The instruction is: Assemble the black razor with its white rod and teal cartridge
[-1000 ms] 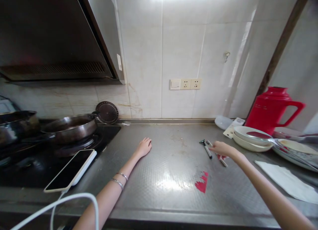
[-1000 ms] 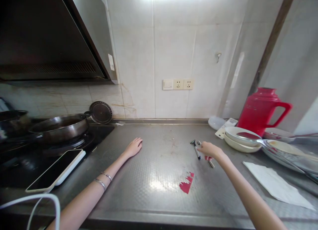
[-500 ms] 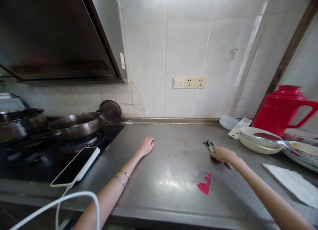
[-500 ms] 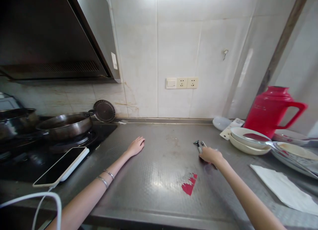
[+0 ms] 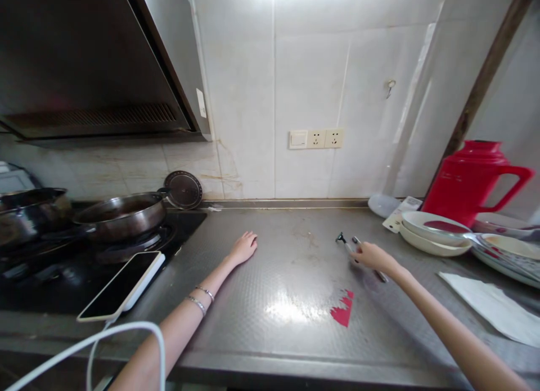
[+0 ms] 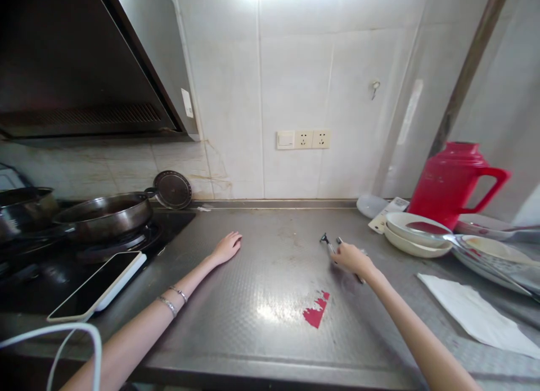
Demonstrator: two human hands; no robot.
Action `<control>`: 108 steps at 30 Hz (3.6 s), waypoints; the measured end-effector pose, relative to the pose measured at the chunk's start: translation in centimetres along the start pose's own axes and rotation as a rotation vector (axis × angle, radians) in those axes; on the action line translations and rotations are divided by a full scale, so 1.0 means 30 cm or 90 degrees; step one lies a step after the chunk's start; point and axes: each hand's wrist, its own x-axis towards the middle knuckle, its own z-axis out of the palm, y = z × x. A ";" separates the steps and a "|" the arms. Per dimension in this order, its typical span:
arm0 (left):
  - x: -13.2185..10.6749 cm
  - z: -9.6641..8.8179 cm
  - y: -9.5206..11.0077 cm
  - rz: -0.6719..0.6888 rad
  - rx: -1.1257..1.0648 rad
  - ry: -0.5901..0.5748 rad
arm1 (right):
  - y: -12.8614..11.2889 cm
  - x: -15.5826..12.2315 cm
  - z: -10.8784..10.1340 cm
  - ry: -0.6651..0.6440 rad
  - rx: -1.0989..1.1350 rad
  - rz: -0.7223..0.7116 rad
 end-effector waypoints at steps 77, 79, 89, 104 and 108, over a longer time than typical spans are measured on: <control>0.122 -0.035 0.167 -0.138 0.045 -0.075 | 0.102 -0.108 -0.015 0.004 -0.112 0.025; 0.112 -0.044 0.147 -0.117 0.019 -0.081 | 0.110 -0.084 0.000 -0.004 -0.107 0.015; 0.082 -0.055 0.111 -0.072 -0.050 -0.140 | 0.068 -0.047 0.006 -0.020 -0.120 -0.055; 0.150 -0.017 0.209 -0.173 0.092 -0.149 | -0.530 0.010 0.008 0.037 -0.024 -0.187; 0.155 -0.009 0.220 -0.172 0.119 -0.169 | -0.619 0.034 0.037 0.047 -0.005 -0.181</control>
